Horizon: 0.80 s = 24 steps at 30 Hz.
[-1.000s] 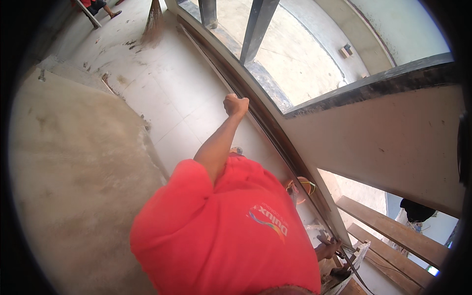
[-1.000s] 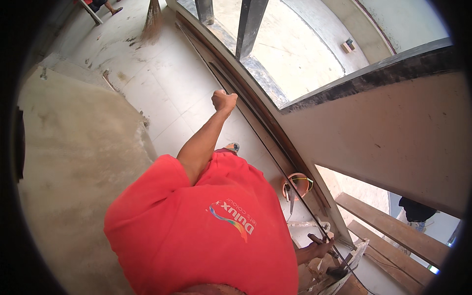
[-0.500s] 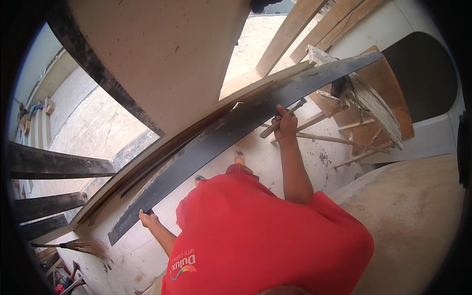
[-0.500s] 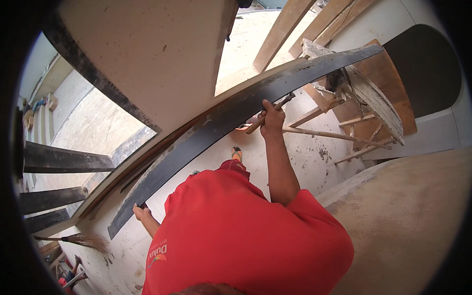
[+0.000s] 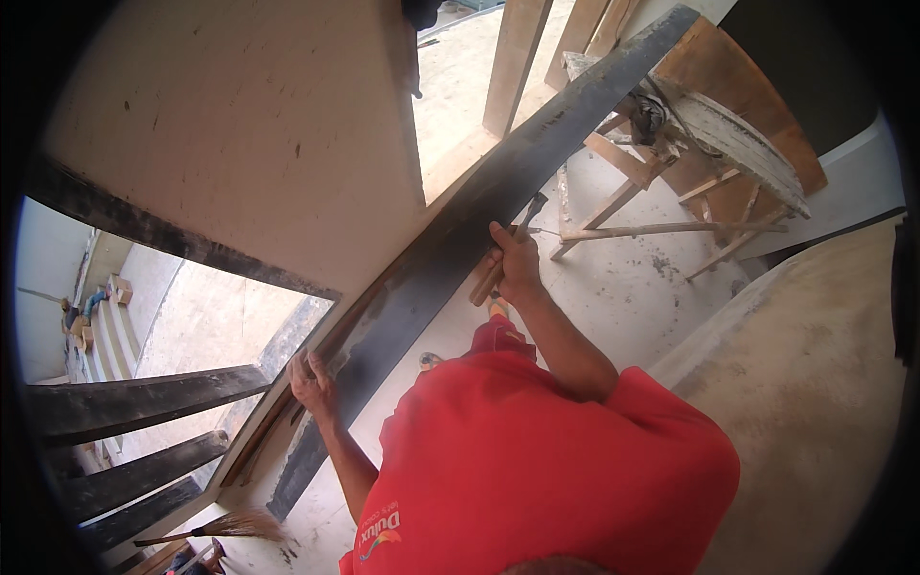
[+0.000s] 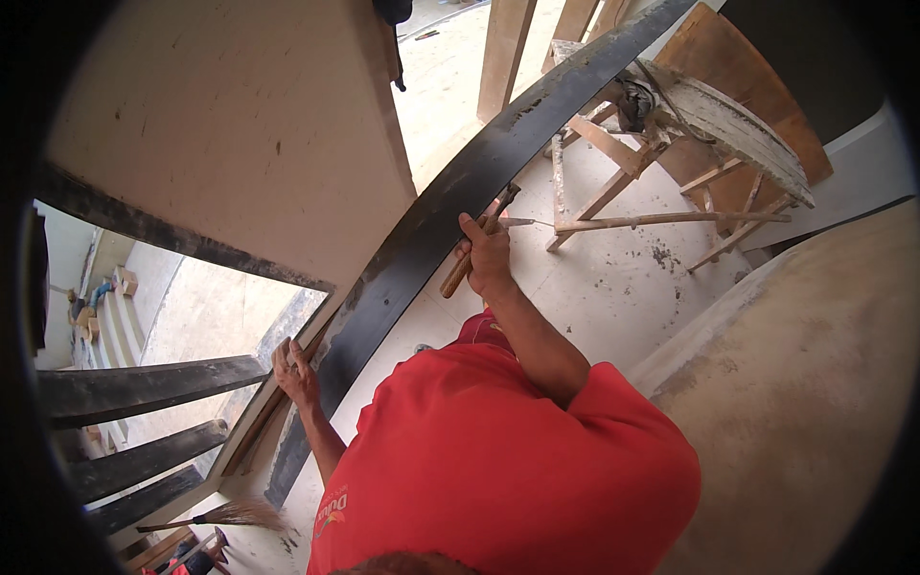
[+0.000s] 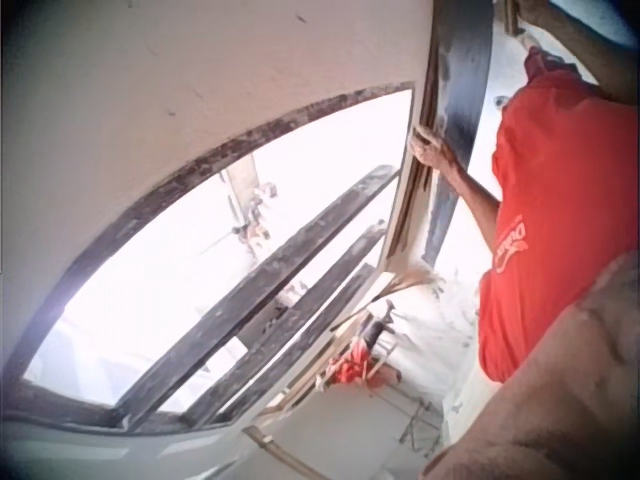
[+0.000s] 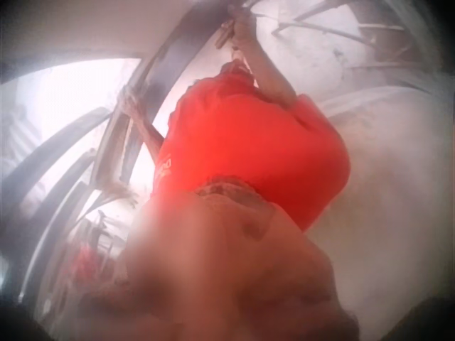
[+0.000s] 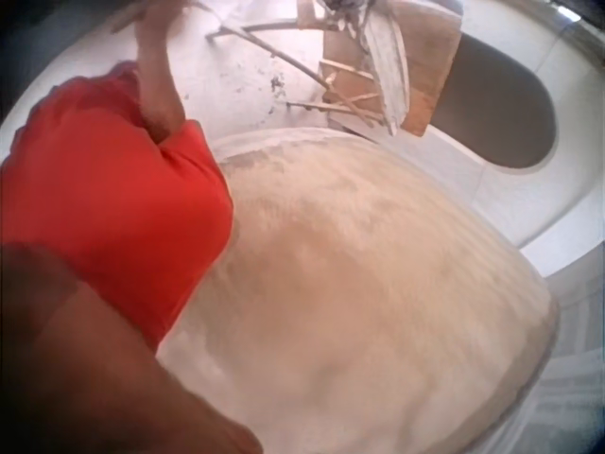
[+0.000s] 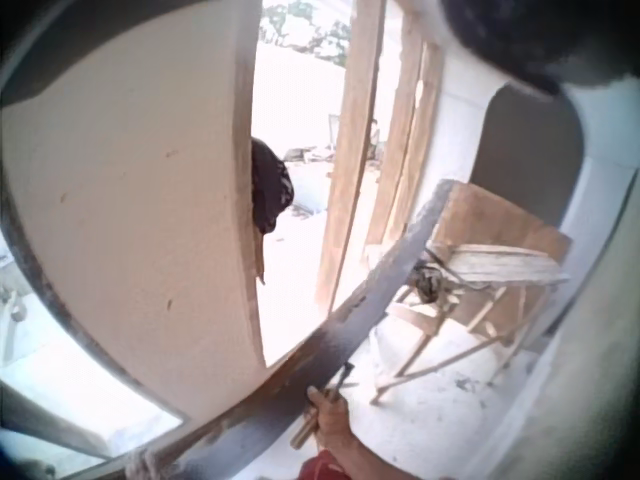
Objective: The person uses a hand tool to smooth a curved plaster wall, then picks up a long wooden plank and cleans its surface with a small hand scraper while standing near a staircase.
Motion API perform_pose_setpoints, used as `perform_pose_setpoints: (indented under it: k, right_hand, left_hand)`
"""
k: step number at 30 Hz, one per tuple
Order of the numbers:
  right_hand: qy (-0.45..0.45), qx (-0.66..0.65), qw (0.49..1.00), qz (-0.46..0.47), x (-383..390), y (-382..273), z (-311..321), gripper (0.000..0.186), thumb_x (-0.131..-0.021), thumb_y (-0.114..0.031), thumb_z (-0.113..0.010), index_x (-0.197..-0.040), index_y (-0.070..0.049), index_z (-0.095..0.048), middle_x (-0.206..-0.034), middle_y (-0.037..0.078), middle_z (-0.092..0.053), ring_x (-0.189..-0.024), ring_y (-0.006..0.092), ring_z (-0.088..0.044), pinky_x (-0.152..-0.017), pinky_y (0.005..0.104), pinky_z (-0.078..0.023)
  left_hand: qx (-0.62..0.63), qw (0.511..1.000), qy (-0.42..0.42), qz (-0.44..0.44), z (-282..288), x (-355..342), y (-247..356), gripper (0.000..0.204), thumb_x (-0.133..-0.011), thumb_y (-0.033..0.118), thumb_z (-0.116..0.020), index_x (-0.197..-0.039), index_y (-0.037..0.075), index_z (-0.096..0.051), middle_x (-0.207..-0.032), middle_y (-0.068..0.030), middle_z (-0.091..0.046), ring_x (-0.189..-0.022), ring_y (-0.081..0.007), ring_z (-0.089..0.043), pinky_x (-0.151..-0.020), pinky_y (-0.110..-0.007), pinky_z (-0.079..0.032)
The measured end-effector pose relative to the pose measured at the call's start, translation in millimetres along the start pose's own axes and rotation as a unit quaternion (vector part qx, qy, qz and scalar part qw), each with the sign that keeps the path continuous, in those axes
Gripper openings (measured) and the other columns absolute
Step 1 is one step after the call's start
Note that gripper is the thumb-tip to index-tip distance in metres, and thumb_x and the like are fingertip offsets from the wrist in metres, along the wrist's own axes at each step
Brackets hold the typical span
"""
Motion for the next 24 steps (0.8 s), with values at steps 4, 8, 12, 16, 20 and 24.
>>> perform_pose_setpoints:
  k: [4, 8, 12, 16, 20, 24]
  right_hand:
    - [-0.043, -0.048, 0.997, -0.046, 1.3, 1.4, -3.2, 0.024, -0.096, -0.011, -0.075, -0.094, -0.015, -0.052, -0.078, -0.003, -0.052, -0.057, 0.0076, -0.049, -0.053, 0.0284, -0.045]
    - [-0.034, -0.019, 0.998, -0.046, -2.2, -9.8, -5.3, 0.026, -0.096, -0.011, -0.075, -0.092, -0.014, -0.050, -0.075, -0.003, -0.051, -0.055, 0.0075, -0.049, -0.050, 0.0280, -0.043]
    - [-0.078, -0.005, 0.997, -0.026, -16.7, -23.1, 9.7, 0.030, -0.095, -0.021, -0.080, -0.088, -0.012, -0.052, -0.069, -0.001, -0.054, -0.051, 0.0079, -0.052, -0.047, 0.0267, -0.046]
    - [-0.094, 0.048, 0.990, -0.092, -44.5, 0.0, 65.2, 0.038, -0.093, -0.033, -0.083, -0.090, -0.010, -0.053, -0.070, 0.002, -0.058, -0.050, 0.0077, -0.053, -0.045, 0.0272, -0.047]
    - [0.011, 0.243, 0.954, -0.174, -107.1, 84.6, 190.0, 0.032, -0.090, -0.022, -0.081, -0.090, -0.006, -0.053, -0.070, 0.007, -0.062, -0.051, 0.0125, -0.058, -0.043, 0.0307, -0.050]
    - [0.089, 0.322, 0.891, -0.308, -172.4, 173.6, 295.8, 0.026, -0.088, -0.003, -0.071, -0.109, 0.001, -0.056, -0.074, 0.011, -0.059, -0.059, 0.0203, -0.062, -0.047, 0.0375, -0.050]
  left_hand:
    - [0.048, 0.974, -0.218, -0.047, -75.4, -33.1, 66.6, 0.049, -0.109, 0.040, -0.050, -0.106, -0.006, -0.068, -0.093, -0.0259, -0.065, -0.086, -0.0384, -0.062, -0.079, -0.049, -0.048]
    - [0.052, 0.958, -0.283, 0.009, -116.4, -38.0, 97.2, 0.061, -0.109, 0.049, -0.048, -0.081, -0.004, -0.052, -0.068, -0.0120, -0.044, -0.068, -0.0227, -0.040, -0.062, -0.045, -0.032]
    - [0.104, 0.968, -0.230, 0.002, -135.0, -30.0, 120.1, 0.065, -0.108, 0.049, -0.053, -0.068, 0.000, -0.041, -0.060, -0.0007, -0.033, -0.063, -0.0126, -0.028, -0.056, -0.041, -0.020]
    - [0.098, 0.961, -0.257, 0.011, -160.2, -31.6, 125.7, 0.064, -0.108, 0.050, -0.052, -0.065, 0.005, -0.038, -0.060, 0.0030, -0.030, -0.063, -0.0109, -0.026, -0.055, -0.039, -0.018]
    - [0.094, 0.960, -0.254, 0.067, -173.9, -38.0, 146.8, 0.063, -0.108, 0.051, -0.051, -0.065, 0.009, -0.032, -0.060, 0.0051, -0.030, -0.061, -0.0091, -0.026, -0.055, -0.037, -0.017]
    - [0.040, 0.959, -0.270, 0.077, -190.4, -44.2, 140.7, 0.062, -0.108, 0.048, -0.050, -0.063, 0.010, -0.033, -0.057, 0.0056, -0.031, -0.059, -0.0090, -0.026, -0.054, -0.037, -0.018]
Point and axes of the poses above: each hand's wrist, its own x-axis away from the middle knuckle, its own z-axis out of the back of the hand, y = z × x, the point moved 6 cm from there along -x, towards the middle knuckle
